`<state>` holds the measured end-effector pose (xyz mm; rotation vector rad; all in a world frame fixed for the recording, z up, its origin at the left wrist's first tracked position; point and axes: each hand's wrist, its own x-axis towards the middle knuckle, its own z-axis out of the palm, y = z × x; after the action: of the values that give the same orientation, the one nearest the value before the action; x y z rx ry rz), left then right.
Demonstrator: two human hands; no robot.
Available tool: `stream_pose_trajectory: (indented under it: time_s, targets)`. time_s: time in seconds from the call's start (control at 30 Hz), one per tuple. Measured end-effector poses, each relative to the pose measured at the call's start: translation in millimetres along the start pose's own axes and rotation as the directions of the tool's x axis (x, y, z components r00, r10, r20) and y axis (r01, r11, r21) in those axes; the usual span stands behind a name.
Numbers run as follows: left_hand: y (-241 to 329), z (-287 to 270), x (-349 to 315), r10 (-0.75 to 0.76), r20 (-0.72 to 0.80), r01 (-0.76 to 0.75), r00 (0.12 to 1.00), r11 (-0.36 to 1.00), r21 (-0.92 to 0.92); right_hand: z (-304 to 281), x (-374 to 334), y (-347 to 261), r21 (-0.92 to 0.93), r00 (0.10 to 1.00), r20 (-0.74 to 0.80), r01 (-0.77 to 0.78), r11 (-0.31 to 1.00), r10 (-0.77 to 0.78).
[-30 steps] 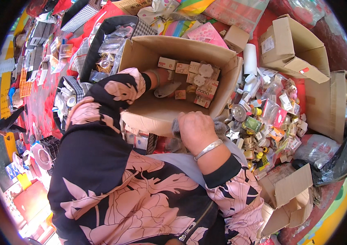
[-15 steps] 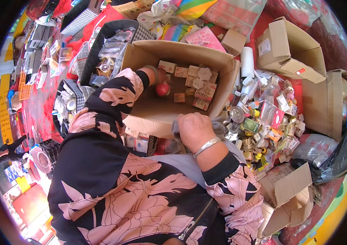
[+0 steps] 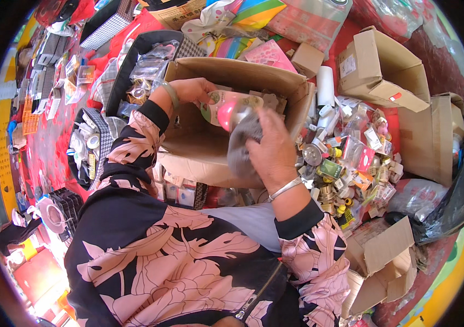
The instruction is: The person sits on the floor and sorts through various small items, including boxes, plastic-wrapped goods, and bottles, from cardboard boxes. They pick up items, wipe them with a cloth, and place them into different containers or piles.
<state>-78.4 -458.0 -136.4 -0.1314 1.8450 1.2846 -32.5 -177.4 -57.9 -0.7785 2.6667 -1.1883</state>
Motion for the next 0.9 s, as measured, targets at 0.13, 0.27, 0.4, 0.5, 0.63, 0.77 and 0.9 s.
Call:
stream_pose_trajectory:
  time_s: [0.13,0.27,0.4,0.5,0.63,0.77,0.9]
  targets:
    - [45.4,13.0,-24.0,0.309,0.181,-0.348,0.933,0.904,0.25,-10.0,7.6,-9.1,-0.092,0.999,-0.051,0.006,0.996,-0.011]
    - [85.4,19.2,-38.2,0.49,0.034,-0.484,0.871,0.847,0.22,-39.7,6.7,4.5,0.21,0.952,0.169,-0.287,0.935,0.254]
    - [57.5,11.3,-3.9,0.257,-0.239,-0.333,0.936,0.866,-0.373,-63.4,-6.4,10.5,0.825,0.793,-0.16,-0.22,0.521,0.588]
    - [8.6,41.9,50.2,-0.125,-0.065,0.141,0.99,0.889,0.436,-64.2,-19.1,27.1,0.938,0.757,-0.197,-0.04,0.344,0.623]
    - [-57.1,98.7,107.8,-0.284,-0.089,0.243,0.955,0.57,0.785,-62.6,-17.8,31.1,0.93,0.706,-0.202,-0.079,0.359,0.678]
    - [-124.1,123.5,155.3,-0.137,-0.307,0.317,0.942,0.664,0.677,-59.0,-14.7,29.8,0.948,0.757,-0.153,-0.069,0.31,0.635]
    - [-157.1,126.8,180.6,-0.063,-0.502,0.347,0.862,0.796,0.496,-57.8,-12.1,32.2,0.952,0.785,-0.109,-0.094,0.291,0.61]
